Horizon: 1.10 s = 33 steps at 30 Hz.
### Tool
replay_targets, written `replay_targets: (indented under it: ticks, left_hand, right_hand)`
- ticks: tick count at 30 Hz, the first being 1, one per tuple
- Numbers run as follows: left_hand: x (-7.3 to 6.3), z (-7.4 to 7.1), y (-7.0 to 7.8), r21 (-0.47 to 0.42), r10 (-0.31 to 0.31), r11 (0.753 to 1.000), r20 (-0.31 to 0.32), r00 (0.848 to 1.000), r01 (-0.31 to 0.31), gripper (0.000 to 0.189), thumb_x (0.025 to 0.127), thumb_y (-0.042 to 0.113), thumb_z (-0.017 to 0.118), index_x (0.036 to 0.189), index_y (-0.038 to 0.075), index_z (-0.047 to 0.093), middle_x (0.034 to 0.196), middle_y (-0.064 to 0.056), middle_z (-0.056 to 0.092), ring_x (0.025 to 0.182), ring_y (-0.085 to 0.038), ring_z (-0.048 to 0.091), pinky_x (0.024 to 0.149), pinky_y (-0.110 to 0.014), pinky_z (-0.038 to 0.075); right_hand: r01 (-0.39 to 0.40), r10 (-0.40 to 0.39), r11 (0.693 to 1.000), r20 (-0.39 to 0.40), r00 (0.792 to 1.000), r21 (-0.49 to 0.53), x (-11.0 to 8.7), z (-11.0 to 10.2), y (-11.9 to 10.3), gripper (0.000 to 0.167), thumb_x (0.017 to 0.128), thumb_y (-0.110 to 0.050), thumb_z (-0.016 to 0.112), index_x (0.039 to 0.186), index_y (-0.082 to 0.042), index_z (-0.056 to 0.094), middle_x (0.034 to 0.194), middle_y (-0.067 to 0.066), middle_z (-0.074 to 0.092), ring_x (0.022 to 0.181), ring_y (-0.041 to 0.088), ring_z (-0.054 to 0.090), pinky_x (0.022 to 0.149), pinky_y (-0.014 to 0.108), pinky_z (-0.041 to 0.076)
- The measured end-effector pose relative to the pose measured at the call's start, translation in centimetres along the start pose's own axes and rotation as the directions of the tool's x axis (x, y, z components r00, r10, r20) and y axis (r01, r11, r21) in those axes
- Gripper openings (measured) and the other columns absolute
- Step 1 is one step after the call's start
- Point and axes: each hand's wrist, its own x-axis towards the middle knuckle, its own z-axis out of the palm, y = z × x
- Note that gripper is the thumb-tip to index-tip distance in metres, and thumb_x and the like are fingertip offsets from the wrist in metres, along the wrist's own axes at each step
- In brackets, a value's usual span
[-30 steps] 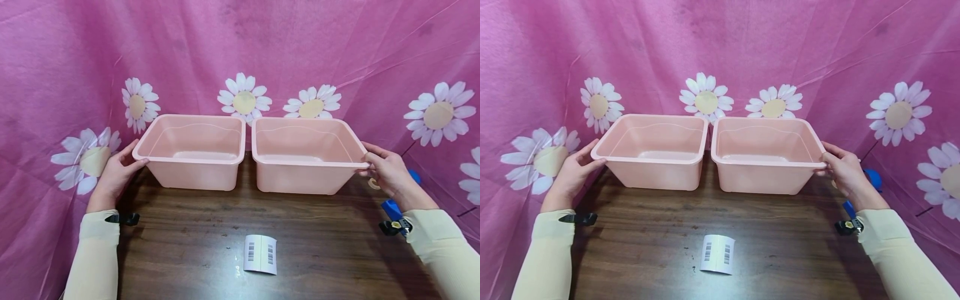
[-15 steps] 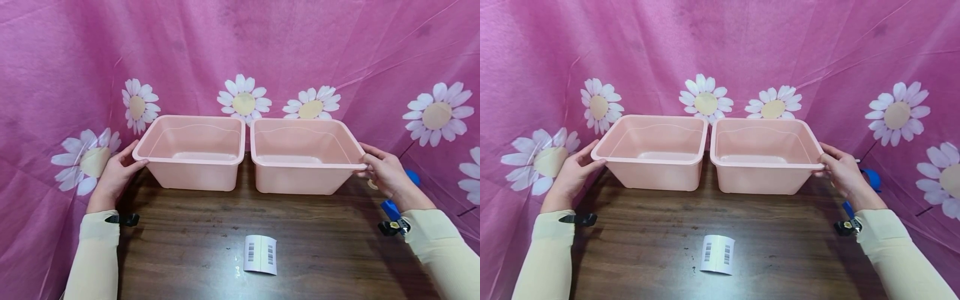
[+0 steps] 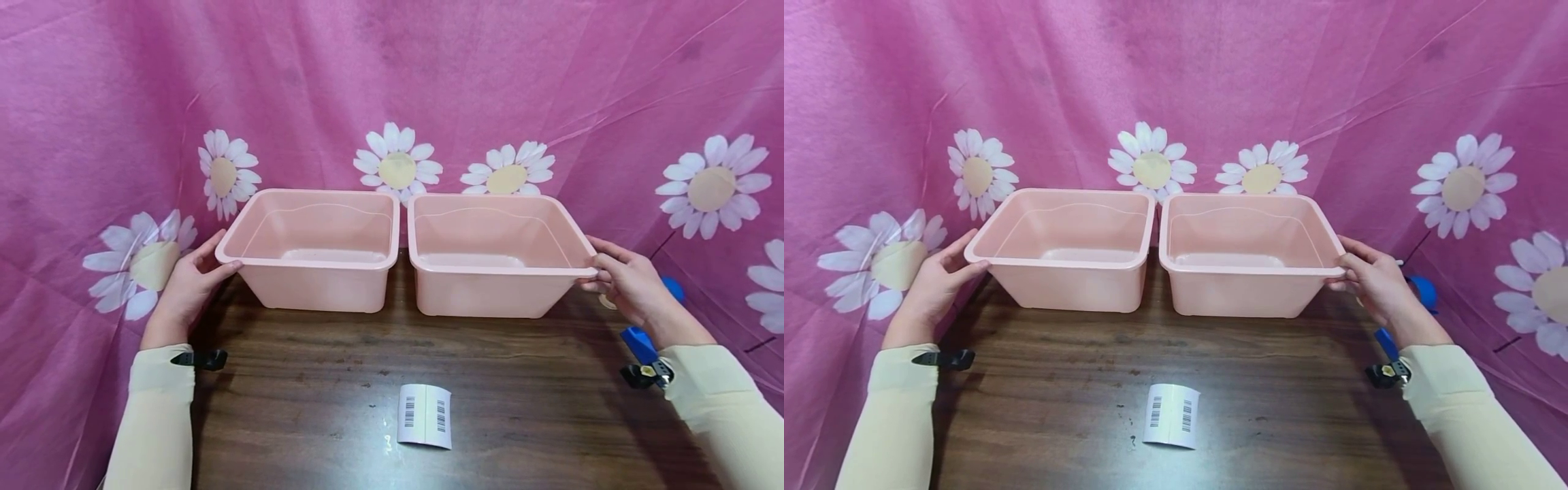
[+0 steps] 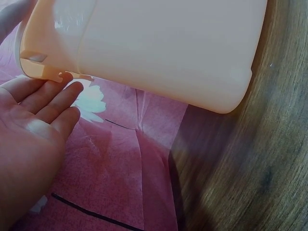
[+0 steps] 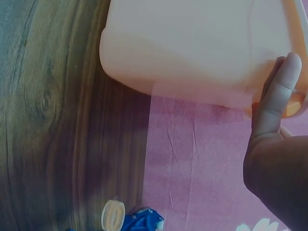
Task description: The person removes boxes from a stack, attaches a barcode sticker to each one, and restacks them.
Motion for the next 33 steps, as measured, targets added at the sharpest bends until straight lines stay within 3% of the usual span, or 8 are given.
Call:
replay_targets:
  ticks: [15, 19, 21, 25, 27, 30, 32, 33]
  left_hand:
    - [-0.2, 0.2, 0.0, 0.005, 0.011, 1.0, 0.005, 1.0, -0.011, 0.085, 0.104, -0.002, 0.075, 0.174, -0.003, 0.027, 0.184, -0.018, 0.024, 0.128, 0.015, 0.062, 0.102, -0.003, 0.052]
    - [-0.5, 0.1, 0.1, 0.15, -0.006, 0.989, -0.013, 1.0, 0.008, 0.082, 0.106, 0.006, 0.075, 0.174, 0.001, 0.03, 0.181, -0.023, 0.03, 0.127, 0.015, 0.059, 0.102, -0.001, 0.05]
    - [-0.8, 0.1, 0.1, 0.299, -0.022, 0.954, -0.023, 0.999, 0.028, 0.077, 0.108, 0.015, 0.075, 0.174, 0.005, 0.036, 0.177, -0.026, 0.038, 0.131, 0.01, 0.057, 0.101, 0.002, 0.046]
    - [-1.9, 0.0, 0.4, 0.572, -0.093, 0.817, 0.015, 0.996, 0.068, 0.073, 0.11, 0.033, 0.073, 0.172, 0.006, 0.043, 0.169, -0.028, 0.051, 0.15, -0.022, 0.055, 0.096, 0.003, 0.041]
    - [-2.7, 0.0, 0.8, 0.65, -0.148, 0.756, 0.061, 0.987, 0.074, 0.074, 0.112, 0.037, 0.07, 0.17, 0.0, 0.043, 0.168, -0.031, 0.051, 0.155, -0.042, 0.051, 0.109, -0.011, 0.049]
    - [-4.0, 0.2, 1.4, 0.741, -0.219, 0.671, 0.163, 0.962, 0.027, 0.076, 0.112, 0.039, 0.069, 0.166, -0.008, 0.045, 0.161, -0.033, 0.058, 0.149, -0.049, 0.057, 0.114, -0.037, 0.057]
    - [-5.0, 0.8, 1.6, 0.77, -0.251, 0.637, 0.25, 0.935, -0.034, 0.073, 0.11, 0.038, 0.071, 0.161, -0.011, 0.051, 0.153, -0.032, 0.066, 0.141, -0.046, 0.066, 0.111, -0.047, 0.06]
    - [-5.5, 1.2, 1.7, 0.775, -0.257, 0.628, 0.297, 0.92, -0.075, 0.069, 0.109, 0.038, 0.073, 0.157, -0.009, 0.056, 0.148, -0.029, 0.071, 0.136, -0.042, 0.071, 0.108, -0.044, 0.061]
  right_hand:
    - [0.02, -0.031, 0.996, 0.137, 0.99, 0.084, -1.0, -1.0, 0.0, 0.041, 0.118, -0.003, 0.047, 0.135, -0.026, 0.077, 0.109, 0.007, 0.086, 0.083, 0.023, 0.086, 0.072, 0.033, 0.071]
    - [0.012, -0.02, 0.998, 0.132, 0.991, 0.059, -1.5, -1.1, -0.1, 0.039, 0.119, -0.007, 0.048, 0.136, -0.028, 0.077, 0.111, 0.004, 0.086, 0.085, 0.023, 0.086, 0.073, 0.034, 0.071]
    - [0.007, -0.013, 0.999, 0.116, 0.993, 0.049, -1.9, -1.0, 0.0, 0.038, 0.119, -0.008, 0.049, 0.136, -0.028, 0.076, 0.112, 0.002, 0.086, 0.084, 0.022, 0.086, 0.074, 0.034, 0.071]
    - [0.026, -0.031, 0.997, 0.078, 0.996, 0.071, -3.3, -0.9, 0.9, 0.034, 0.119, -0.008, 0.049, 0.136, -0.027, 0.072, 0.114, -0.004, 0.084, 0.082, 0.022, 0.084, 0.073, 0.035, 0.071]
    - [0.048, -0.056, 0.993, 0.069, 0.996, 0.104, -4.4, -0.7, 1.7, 0.032, 0.119, -0.008, 0.047, 0.135, -0.024, 0.07, 0.116, -0.003, 0.083, 0.082, 0.023, 0.084, 0.072, 0.036, 0.071]
    - [0.065, -0.074, 0.99, 0.063, 0.995, 0.125, -6.0, 0.0, 3.0, 0.03, 0.12, -0.008, 0.045, 0.132, -0.02, 0.069, 0.115, -0.001, 0.083, 0.081, 0.023, 0.083, 0.071, 0.037, 0.071]
    - [0.045, -0.05, 0.995, 0.049, 0.998, 0.084, -7.1, 0.7, 3.8, 0.028, 0.12, -0.011, 0.046, 0.129, -0.021, 0.07, 0.112, -0.002, 0.084, 0.081, 0.022, 0.083, 0.071, 0.036, 0.071]
    - [0.027, -0.029, 0.998, 0.039, 0.999, 0.049, -7.5, 1.2, 4.2, 0.027, 0.121, -0.013, 0.047, 0.127, -0.022, 0.072, 0.111, -0.003, 0.084, 0.081, 0.021, 0.082, 0.071, 0.036, 0.071]
